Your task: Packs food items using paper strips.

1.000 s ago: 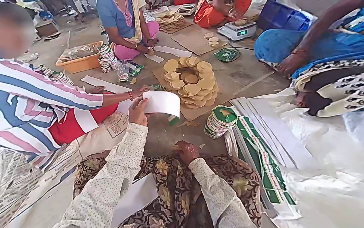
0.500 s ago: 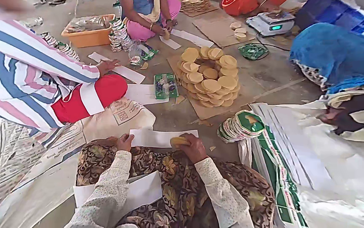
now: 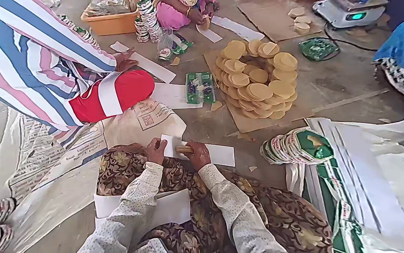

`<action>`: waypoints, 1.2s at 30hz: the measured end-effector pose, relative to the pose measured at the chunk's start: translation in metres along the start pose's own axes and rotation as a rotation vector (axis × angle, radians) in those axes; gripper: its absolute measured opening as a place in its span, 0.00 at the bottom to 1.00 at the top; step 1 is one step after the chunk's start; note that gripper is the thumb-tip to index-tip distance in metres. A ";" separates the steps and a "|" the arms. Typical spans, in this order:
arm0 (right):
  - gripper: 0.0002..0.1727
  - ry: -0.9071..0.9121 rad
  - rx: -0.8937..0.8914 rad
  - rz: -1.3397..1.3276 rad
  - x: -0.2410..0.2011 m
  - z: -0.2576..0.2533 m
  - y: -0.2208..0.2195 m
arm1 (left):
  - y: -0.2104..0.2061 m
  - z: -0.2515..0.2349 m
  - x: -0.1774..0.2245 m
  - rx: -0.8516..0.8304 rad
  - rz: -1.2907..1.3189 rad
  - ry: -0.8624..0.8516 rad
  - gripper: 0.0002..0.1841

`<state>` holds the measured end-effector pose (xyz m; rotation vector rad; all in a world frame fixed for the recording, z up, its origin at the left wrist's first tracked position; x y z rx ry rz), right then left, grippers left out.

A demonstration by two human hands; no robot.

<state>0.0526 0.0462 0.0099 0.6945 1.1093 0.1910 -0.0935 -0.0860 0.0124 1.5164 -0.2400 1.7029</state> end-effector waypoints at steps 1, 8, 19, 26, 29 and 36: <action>0.19 -0.009 -0.009 0.012 0.003 -0.001 -0.003 | -0.002 0.000 0.003 -0.011 -0.020 -0.018 0.13; 0.22 -0.049 0.043 -0.064 0.011 0.005 -0.003 | -0.036 0.017 0.022 -0.352 -0.082 -0.180 0.23; 0.22 -0.084 0.025 -0.070 0.014 0.015 -0.004 | -0.058 0.014 0.039 -0.578 -0.397 -0.699 0.14; 0.25 -0.064 0.024 -0.166 0.025 0.009 -0.007 | -0.053 0.016 0.036 -0.443 -0.339 -0.827 0.12; 0.23 -0.071 0.024 -0.187 0.025 0.011 -0.005 | -0.051 0.019 0.035 -0.403 -0.341 -0.848 0.09; 0.23 -0.075 -0.014 -0.135 0.021 0.013 -0.005 | -0.060 0.015 0.039 -0.511 -0.463 -0.753 0.13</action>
Point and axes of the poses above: each hand's wrist, its own z-axis away from the middle knuckle, its own y-axis out of the back of the hand, x = y × z, the point moved 7 cm from there along -z, towards the middle knuckle, and after that the axes turned 12 degrees about -x, right-handed, at the moved point
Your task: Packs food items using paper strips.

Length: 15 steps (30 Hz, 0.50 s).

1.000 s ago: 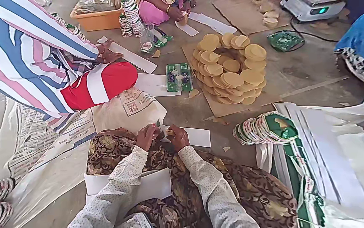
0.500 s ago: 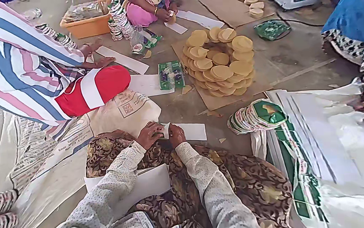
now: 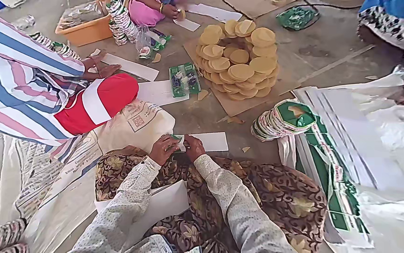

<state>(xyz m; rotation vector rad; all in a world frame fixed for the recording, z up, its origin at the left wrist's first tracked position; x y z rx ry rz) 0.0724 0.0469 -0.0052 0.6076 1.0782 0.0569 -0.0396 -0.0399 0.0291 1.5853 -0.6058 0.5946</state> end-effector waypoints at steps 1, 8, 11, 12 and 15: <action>0.24 -0.006 -0.010 -0.010 0.001 0.000 0.000 | 0.000 -0.002 0.001 -0.026 -0.003 0.009 0.13; 0.38 0.030 0.003 -0.147 0.007 -0.008 -0.004 | -0.009 -0.010 0.000 -0.186 -0.010 0.057 0.13; 0.47 -0.006 0.053 -0.103 0.008 -0.002 0.002 | -0.010 -0.009 0.001 -0.129 -0.038 0.057 0.12; 0.50 -0.013 0.120 -0.098 0.008 0.005 0.007 | -0.008 -0.010 0.002 -0.088 -0.039 0.070 0.12; 0.35 -0.004 0.470 -0.262 0.012 0.046 0.020 | 0.003 -0.020 0.005 0.128 0.023 0.102 0.11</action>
Point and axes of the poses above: each hand's wrist, its own z-axis away from the middle knuckle, its own y-axis out of the back of the hand, x = y × z, the point moved 7 cm from there along -z, towards the middle knuckle, and after that the axes turned 12 degrees about -x, right-handed, at the moved point
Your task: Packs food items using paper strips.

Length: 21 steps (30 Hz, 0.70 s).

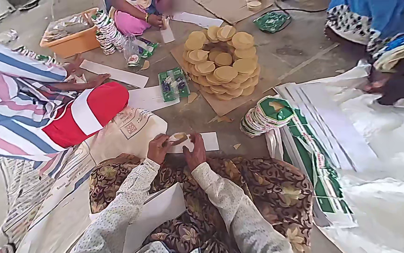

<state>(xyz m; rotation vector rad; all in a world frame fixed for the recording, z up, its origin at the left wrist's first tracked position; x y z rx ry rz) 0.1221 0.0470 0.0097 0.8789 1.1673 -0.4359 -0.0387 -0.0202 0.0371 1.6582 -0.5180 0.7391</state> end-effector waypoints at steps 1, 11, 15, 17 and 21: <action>0.24 -0.045 0.071 -0.122 0.002 0.015 0.004 | 0.005 -0.006 0.005 0.101 0.046 -0.030 0.11; 0.51 -0.209 -0.025 -1.777 -0.021 0.002 -0.021 | 0.061 -0.018 0.095 0.427 0.619 -0.335 0.08; 0.13 -0.349 0.356 -1.650 0.016 -0.035 0.019 | 0.068 0.006 0.075 0.322 0.540 -0.379 0.13; 0.17 -0.325 0.432 -1.573 0.034 -0.045 0.032 | 0.064 0.011 0.061 0.301 0.501 -0.371 0.13; 0.27 -0.349 0.568 -1.276 0.049 -0.034 0.054 | 0.041 0.010 0.031 0.268 0.177 -0.277 0.12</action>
Point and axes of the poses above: each hand's wrist, its own z-axis away from the middle knuckle, its own y-axis out of the back of the hand, x = y × z, the point moved 7 cm from there along -z, towards the middle knuckle, and after that the axes turned 12 degrees about -x, right-handed, at the moved point
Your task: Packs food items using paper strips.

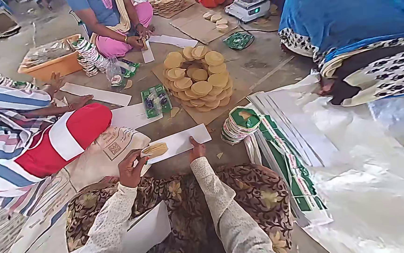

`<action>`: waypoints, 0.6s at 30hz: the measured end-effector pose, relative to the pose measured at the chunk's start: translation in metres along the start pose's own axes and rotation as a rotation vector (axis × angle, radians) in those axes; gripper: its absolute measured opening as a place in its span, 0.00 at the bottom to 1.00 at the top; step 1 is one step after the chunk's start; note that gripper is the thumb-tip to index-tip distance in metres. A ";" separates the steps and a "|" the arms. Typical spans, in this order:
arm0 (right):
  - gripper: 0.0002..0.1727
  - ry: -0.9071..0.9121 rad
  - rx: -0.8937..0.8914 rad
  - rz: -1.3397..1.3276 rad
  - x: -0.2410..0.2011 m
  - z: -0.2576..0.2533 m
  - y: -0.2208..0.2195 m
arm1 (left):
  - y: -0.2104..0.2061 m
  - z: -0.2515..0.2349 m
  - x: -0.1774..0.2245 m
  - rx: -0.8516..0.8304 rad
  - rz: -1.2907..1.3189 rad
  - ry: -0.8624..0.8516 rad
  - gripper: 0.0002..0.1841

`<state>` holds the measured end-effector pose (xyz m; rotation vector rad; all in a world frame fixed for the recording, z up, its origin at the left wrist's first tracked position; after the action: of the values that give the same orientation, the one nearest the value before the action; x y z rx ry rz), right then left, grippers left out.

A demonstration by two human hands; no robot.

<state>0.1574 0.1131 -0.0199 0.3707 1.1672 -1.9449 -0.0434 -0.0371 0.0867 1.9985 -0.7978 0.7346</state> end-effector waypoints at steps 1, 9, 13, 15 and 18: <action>0.29 0.013 0.005 0.102 -0.001 0.004 0.003 | -0.010 0.001 -0.007 -0.054 -0.124 0.035 0.13; 0.33 0.490 -0.481 1.295 0.011 0.024 -0.032 | -0.080 -0.011 -0.031 -0.447 -0.453 0.232 0.12; 0.39 0.726 -0.550 1.452 0.022 0.036 -0.044 | -0.091 -0.023 -0.025 -0.473 -0.483 0.308 0.13; 0.40 0.726 -0.575 1.561 0.026 0.040 -0.047 | -0.094 -0.027 -0.021 -0.455 -0.479 0.362 0.14; 0.39 0.704 -0.532 1.581 0.024 0.036 -0.045 | -0.097 -0.025 -0.028 -0.292 -0.455 0.329 0.12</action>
<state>0.1131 0.0816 0.0112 1.2384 1.0990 -0.0973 0.0074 0.0344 0.0313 1.6510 -0.2252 0.6131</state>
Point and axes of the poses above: each hand's wrist, its own z-axis away from the middle knuckle, its own y-axis out of the back of the hand, x = y × z, the point moved 7 cm from there along -z, towards the middle knuckle, and after that the axes turned 12 degrees about -x, right-handed, at the moved point
